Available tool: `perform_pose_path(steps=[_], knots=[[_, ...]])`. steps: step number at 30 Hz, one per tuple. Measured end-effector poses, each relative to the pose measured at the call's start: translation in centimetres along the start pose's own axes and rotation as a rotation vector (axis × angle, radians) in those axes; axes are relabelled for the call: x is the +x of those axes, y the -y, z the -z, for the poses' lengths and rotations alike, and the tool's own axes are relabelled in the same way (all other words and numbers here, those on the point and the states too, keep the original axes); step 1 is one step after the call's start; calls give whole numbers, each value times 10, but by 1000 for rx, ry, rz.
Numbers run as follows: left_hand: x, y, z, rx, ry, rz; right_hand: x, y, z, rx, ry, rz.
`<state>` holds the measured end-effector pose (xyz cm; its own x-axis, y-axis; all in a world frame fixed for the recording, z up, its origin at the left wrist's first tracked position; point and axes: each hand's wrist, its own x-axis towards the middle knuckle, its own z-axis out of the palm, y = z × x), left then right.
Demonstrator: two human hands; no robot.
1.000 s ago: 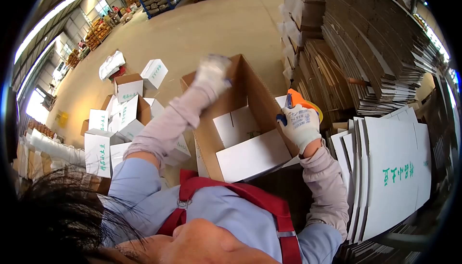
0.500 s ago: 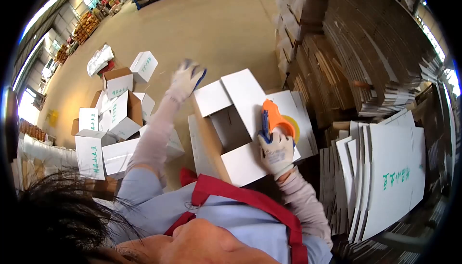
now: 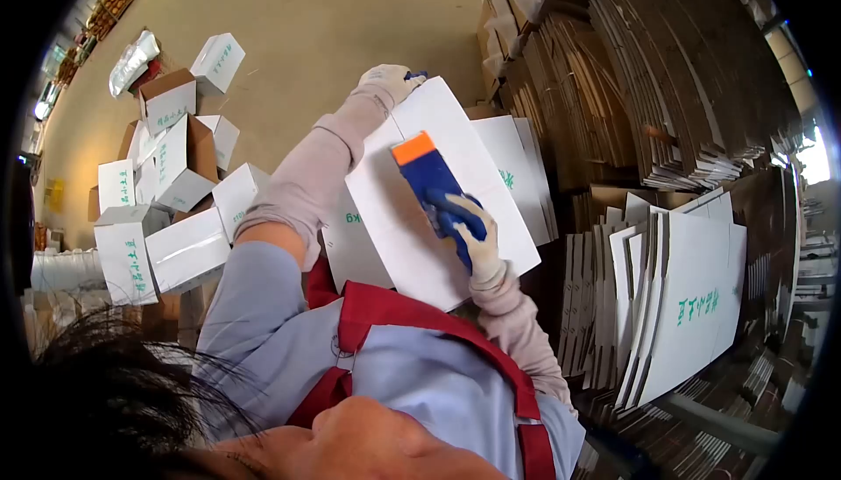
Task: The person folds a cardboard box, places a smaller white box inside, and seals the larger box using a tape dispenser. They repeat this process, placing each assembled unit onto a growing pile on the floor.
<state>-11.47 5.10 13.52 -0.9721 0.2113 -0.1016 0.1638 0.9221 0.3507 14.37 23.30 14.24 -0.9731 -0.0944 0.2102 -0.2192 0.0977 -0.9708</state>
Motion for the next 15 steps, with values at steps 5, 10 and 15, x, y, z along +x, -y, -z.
perform_pose_path(steps=[5, 10, 15], knots=[[-35, 28, 18, -277, -386, -236, -2, 2, 4, 191, -2, -98], [-102, 0, 43, -973, 819, -33, 2, 1, 12, 80, 62, -31], [-131, -13, 49, -898, 490, -137, 0, 12, 16, 207, 120, -114]])
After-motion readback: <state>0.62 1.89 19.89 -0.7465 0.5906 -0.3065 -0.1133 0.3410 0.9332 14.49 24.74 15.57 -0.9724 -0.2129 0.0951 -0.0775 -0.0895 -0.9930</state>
